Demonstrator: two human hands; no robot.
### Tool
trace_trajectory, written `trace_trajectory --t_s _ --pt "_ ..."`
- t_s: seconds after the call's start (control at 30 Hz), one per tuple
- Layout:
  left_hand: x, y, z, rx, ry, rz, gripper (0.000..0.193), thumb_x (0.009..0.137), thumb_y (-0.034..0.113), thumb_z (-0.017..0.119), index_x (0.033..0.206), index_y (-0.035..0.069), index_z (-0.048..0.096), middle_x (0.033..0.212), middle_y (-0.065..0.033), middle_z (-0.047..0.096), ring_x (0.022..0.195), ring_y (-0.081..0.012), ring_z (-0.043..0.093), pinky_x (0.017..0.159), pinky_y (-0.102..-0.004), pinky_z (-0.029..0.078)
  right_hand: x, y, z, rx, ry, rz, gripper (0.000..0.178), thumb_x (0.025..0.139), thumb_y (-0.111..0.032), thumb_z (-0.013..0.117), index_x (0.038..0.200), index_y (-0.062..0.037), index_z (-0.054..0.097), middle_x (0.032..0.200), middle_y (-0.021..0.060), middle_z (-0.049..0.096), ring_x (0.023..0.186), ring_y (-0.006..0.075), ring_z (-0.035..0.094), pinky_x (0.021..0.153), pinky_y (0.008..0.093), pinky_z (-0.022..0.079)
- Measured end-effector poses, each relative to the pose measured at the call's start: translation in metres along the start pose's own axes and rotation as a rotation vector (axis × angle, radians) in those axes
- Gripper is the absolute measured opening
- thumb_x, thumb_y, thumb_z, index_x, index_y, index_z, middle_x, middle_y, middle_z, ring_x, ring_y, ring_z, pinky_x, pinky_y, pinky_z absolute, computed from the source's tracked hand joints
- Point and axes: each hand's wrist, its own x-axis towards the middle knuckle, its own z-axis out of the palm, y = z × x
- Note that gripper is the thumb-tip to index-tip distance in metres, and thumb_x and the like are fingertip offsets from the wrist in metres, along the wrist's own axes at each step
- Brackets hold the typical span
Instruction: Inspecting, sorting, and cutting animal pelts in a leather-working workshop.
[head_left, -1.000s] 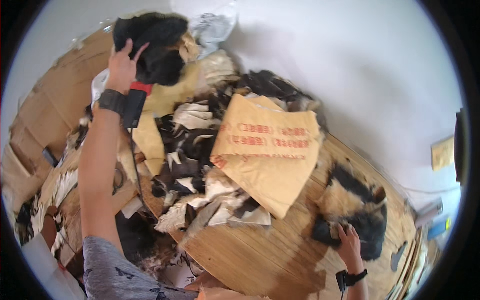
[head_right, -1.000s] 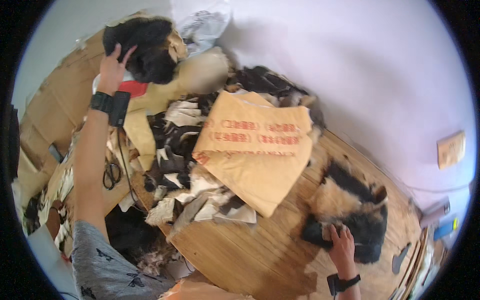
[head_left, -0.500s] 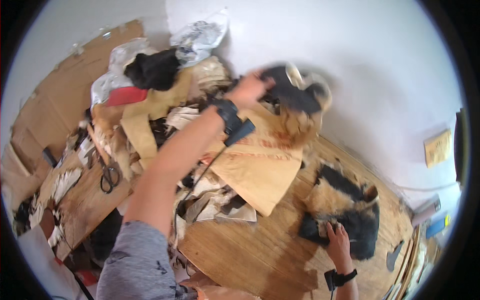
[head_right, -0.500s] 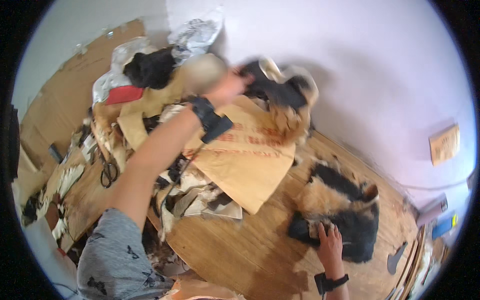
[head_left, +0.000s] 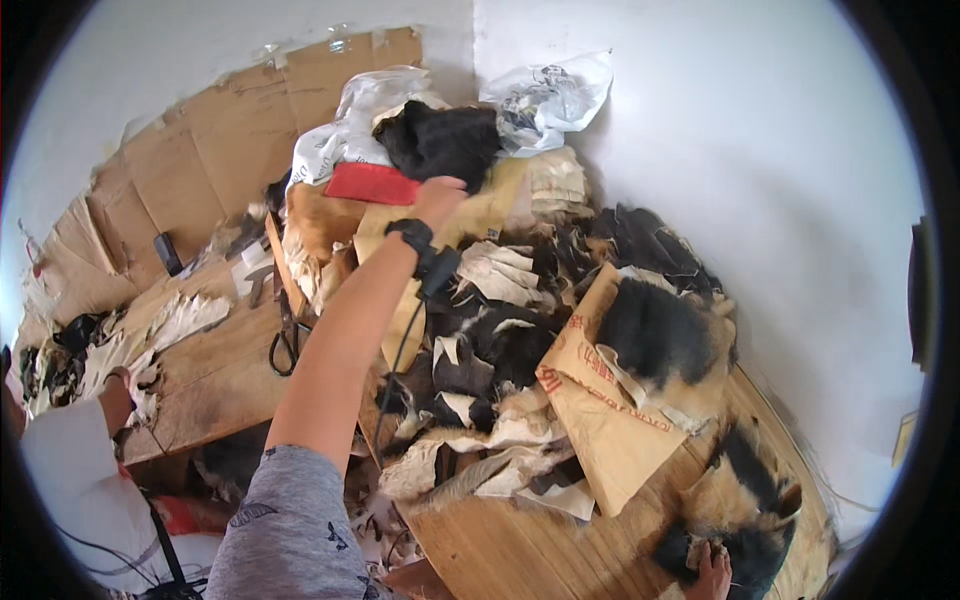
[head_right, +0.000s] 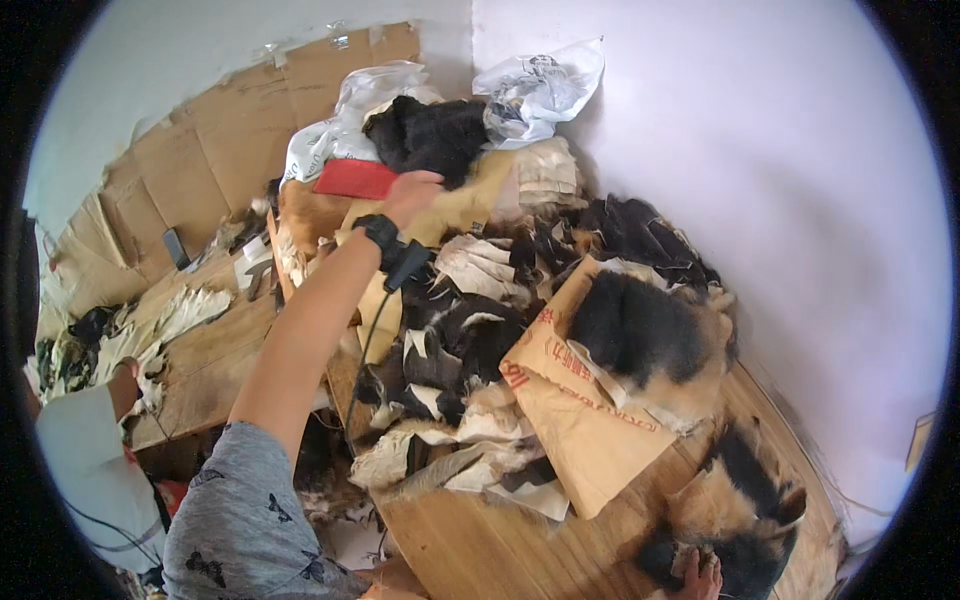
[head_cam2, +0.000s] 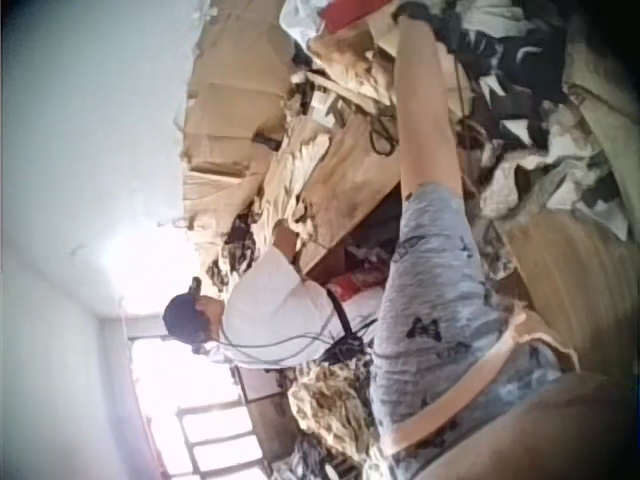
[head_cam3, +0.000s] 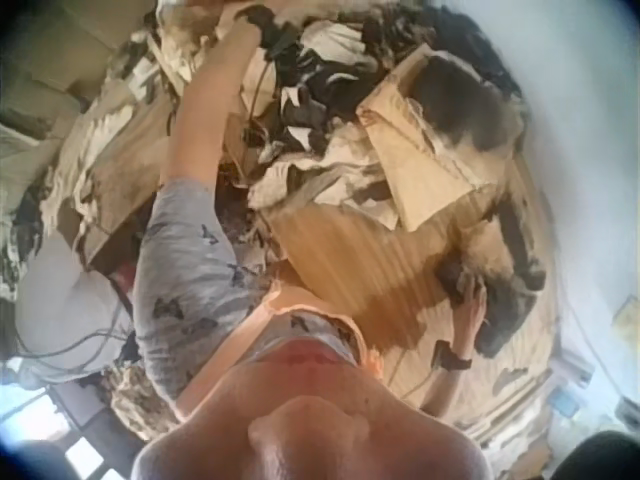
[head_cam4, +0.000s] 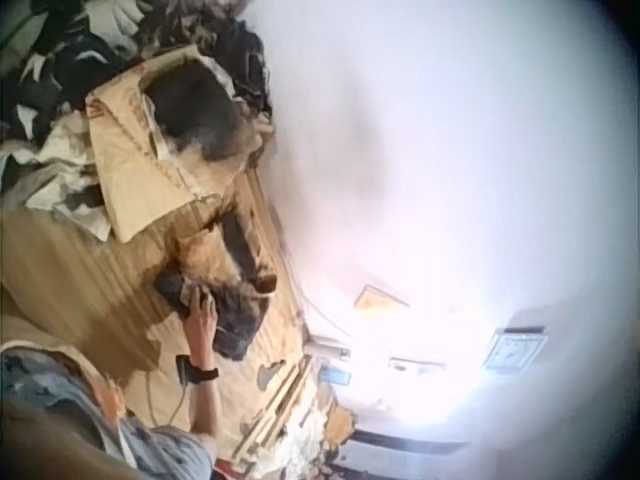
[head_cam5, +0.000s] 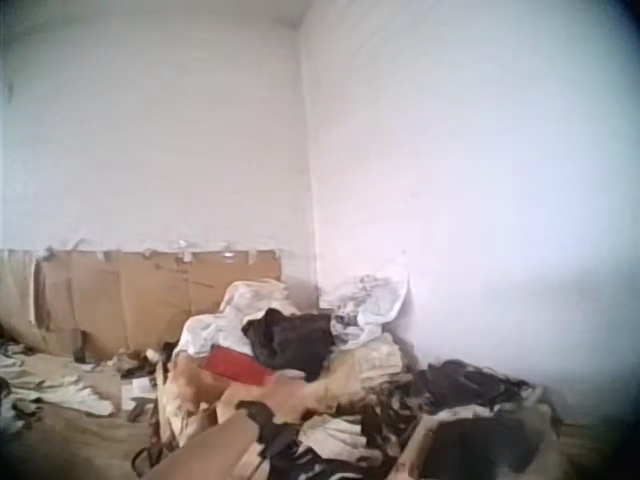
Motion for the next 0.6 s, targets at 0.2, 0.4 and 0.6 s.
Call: trace_trajectory --t_s 0.2,0.4,0.6 --pt "0.024 -0.001 0.003 0.305 0.286 -0.133 0.061 0.065 0.029 0.066 0.119 0.01 0.045 0.12 -0.0201 0.042 0.107 -0.0371 0.044 0.086 -0.0401 0.041 0.005 -0.001 0.0 -0.023 -0.108 0.098 0.066 0.063 -0.016 0.068 0.123 -0.0062 0.042 0.118 0.0219 0.046 0.104 0.0374 0.047 0.086 0.0403 0.042" --pt "0.052 0.009 0.049 0.797 0.351 -0.047 0.096 0.056 0.037 0.074 0.134 0.024 0.019 0.132 -0.0187 0.027 0.11 -0.0472 0.033 0.087 -0.0478 0.039 0.001 0.004 0.005 -0.045 -0.139 0.067 0.067 0.064 -0.024 0.068 0.124 -0.0072 0.041 0.12 0.0212 0.045 0.104 0.0372 0.047 0.085 0.0403 0.043" --pt "0.074 -0.01 0.045 0.713 0.251 -0.173 0.09 0.062 0.027 0.07 0.135 0.029 0.017 0.12 -0.0252 0.04 0.085 -0.0398 0.056 0.072 -0.0437 0.048 0.002 -0.002 0.003 -0.028 -0.136 0.079 0.069 0.063 -0.023 0.07 0.124 -0.0081 0.041 0.12 0.0228 0.045 0.103 0.0373 0.048 0.084 0.0403 0.044"
